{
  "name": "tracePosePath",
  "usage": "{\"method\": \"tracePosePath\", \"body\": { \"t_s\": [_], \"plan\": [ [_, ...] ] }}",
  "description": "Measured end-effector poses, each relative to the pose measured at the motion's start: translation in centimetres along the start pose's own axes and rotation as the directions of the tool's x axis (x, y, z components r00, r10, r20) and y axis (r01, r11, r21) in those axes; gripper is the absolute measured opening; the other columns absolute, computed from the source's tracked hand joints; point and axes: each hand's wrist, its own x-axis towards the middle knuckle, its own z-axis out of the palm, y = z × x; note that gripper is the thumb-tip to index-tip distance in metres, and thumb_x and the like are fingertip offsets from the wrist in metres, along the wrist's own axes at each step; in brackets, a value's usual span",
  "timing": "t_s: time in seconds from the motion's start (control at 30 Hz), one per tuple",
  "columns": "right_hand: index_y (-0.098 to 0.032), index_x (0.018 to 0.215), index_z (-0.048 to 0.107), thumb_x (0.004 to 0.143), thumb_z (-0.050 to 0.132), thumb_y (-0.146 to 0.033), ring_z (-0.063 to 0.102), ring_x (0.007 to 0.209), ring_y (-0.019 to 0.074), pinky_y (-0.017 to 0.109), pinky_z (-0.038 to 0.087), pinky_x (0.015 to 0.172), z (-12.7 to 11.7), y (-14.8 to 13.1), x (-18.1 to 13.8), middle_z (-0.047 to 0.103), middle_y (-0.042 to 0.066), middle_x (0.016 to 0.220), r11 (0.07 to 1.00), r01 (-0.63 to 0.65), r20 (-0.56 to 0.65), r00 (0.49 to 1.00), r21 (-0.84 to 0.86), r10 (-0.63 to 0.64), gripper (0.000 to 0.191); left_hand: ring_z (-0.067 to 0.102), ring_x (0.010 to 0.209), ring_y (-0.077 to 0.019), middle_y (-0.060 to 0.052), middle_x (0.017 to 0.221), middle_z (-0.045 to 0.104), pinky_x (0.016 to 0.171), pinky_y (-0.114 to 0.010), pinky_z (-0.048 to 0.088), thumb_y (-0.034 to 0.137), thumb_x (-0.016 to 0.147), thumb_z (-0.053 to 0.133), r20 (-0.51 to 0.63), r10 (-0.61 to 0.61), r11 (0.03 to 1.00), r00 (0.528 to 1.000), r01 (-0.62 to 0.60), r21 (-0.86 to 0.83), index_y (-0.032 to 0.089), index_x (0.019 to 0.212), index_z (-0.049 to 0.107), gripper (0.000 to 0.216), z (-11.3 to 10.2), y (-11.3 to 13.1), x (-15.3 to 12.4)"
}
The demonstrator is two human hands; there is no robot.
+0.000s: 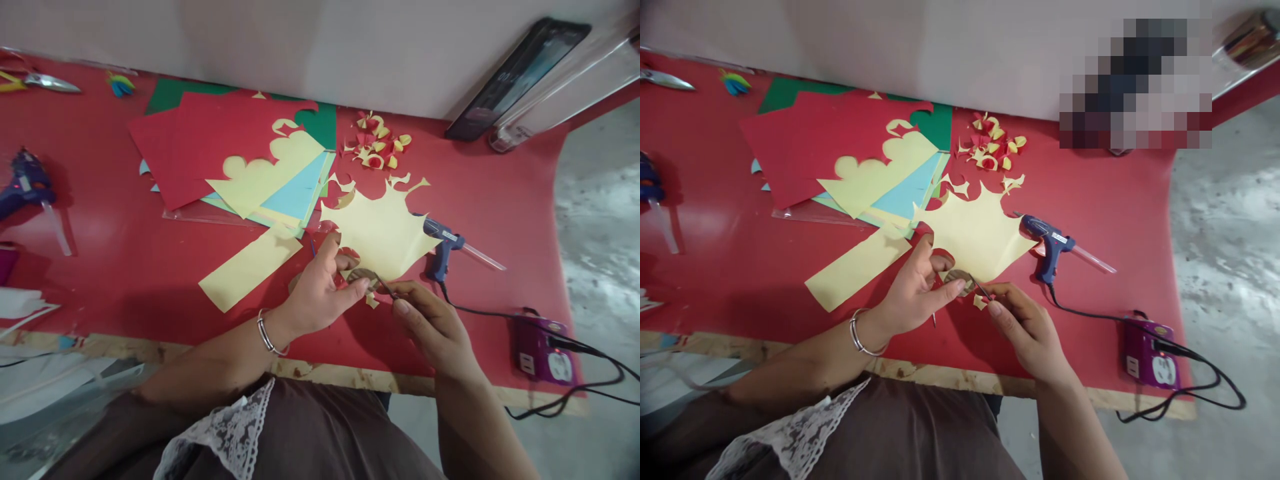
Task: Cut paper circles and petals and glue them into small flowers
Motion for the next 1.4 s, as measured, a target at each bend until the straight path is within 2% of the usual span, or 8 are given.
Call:
{"method": "tracePosePath", "body": {
  "t_s": [0.23,0.47,0.6,0.7,0.9,1.13,1.27,1.4],
  "plan": [
    [-0.023,0.121,0.079,0.103,0.069,-0.056,0.042,0.056,0.0118,0.026,0.034,0.05,-0.1,-0.2,-0.1,0.059,-0.001,0.072,1.0,-0.016,0.005,1.0,-0.027,0.016,0.039,0.071,0.109,-0.0214,-0.009,0.12,0.07,0.084,-0.028,0.058,0.028,0.086,0.084,0.086,0.069,0.992,0.994,-0.077,0.097,0.022,0.153,0.044,0.078,-0.1,0.1,0.0],
    [-0.023,0.116,0.08,0.102,0.069,-0.055,0.042,0.054,0.0118,0.025,0.033,0.048,-0.5,-0.4,-0.3,0.058,-0.001,0.068,0.997,-0.009,-0.002,1.0,-0.073,0.008,0.037,0.071,0.099,-0.0207,-0.007,0.108,0.071,0.078,-0.029,0.055,0.028,0.086,0.085,0.102,0.037,0.993,0.994,-0.047,0.106,0.022,0.152,0.044,0.077,-0.6,0.5,0.2],
    [-0.022,0.112,0.078,0.096,0.078,-0.052,0.047,0.056,0.0114,0.024,0.037,0.05,-0.6,-0.2,-0.8,0.064,0.0,0.075,0.999,0.028,-0.093,0.995,-0.046,-0.032,0.034,0.069,0.095,-0.0211,-0.004,0.096,0.069,0.08,-0.031,0.056,0.031,0.087,0.085,0.079,0.044,0.997,0.996,-0.049,0.063,0.019,0.148,0.048,0.072,-0.7,0.7,0.5],
    [-0.022,0.105,0.076,0.091,0.084,-0.048,0.051,0.058,0.012,0.023,0.041,0.052,0.2,-0.4,-0.9,0.064,-0.001,0.071,0.996,0.085,-0.191,0.977,-0.041,-0.091,0.03,0.071,0.092,-0.0218,-0.005,0.098,0.073,0.079,-0.031,0.057,0.034,0.085,0.089,0.052,0.019,0.996,0.998,-0.023,0.086,0.019,0.148,0.05,0.076,-0.6,0.5,0.5],
    [-0.024,0.105,0.072,0.085,0.09,-0.047,0.071,0.074,0.0187,0.029,0.059,0.067,3.0,-1.0,0.5,0.075,0.002,0.085,0.981,0.152,-0.427,0.884,-0.124,-0.191,0.035,0.074,0.087,-0.0211,-0.006,0.102,0.077,0.077,-0.031,0.06,0.03,0.084,0.089,0.088,-0.012,0.996,0.996,0.004,0.092,0.023,0.144,0.053,0.071,-0.3,0.2,0.1],
    [-0.025,0.112,0.071,0.087,0.089,-0.042,0.076,0.077,0.0198,0.03,0.062,0.068,4.0,-0.5,1.1,0.079,0.003,0.093,0.966,0.159,-0.453,0.86,-0.202,-0.236,0.035,0.074,0.084,-0.0201,-0.003,0.098,0.078,0.076,-0.03,0.059,0.029,0.085,0.086,0.12,0.002,0.985,0.993,-0.023,0.171,0.025,0.143,0.053,0.067,-0.3,1.2,-0.2],
    [-0.025,0.112,0.071,0.088,0.088,-0.04,0.07,0.069,0.0163,0.028,0.057,0.062,4.2,-0.5,1.0,0.078,0.003,0.09,0.966,0.147,-0.461,0.856,-0.212,-0.232,0.033,0.074,0.082,-0.0214,-0.005,0.098,0.079,0.075,-0.032,0.059,0.028,0.084,0.087,0.112,0.029,0.974,0.993,-0.053,0.221,0.024,0.14,0.056,0.064,-0.4,1.3,-0.1],
    [-0.025,0.109,0.07,0.089,0.087,-0.036,0.064,0.063,0.0139,0.026,0.052,0.055,4.5,-0.6,0.8,0.076,0.001,0.087,0.969,0.159,-0.45,0.863,-0.187,-0.228,0.029,0.074,0.085,-0.0236,-0.006,0.099,0.08,0.08,-0.036,0.06,0.028,0.083,0.088,0.124,-0.015,0.982,0.992,-0.008,0.187,0.025,0.138,0.057,0.064,-0.4,1.4,-0.1]
  ]
}}
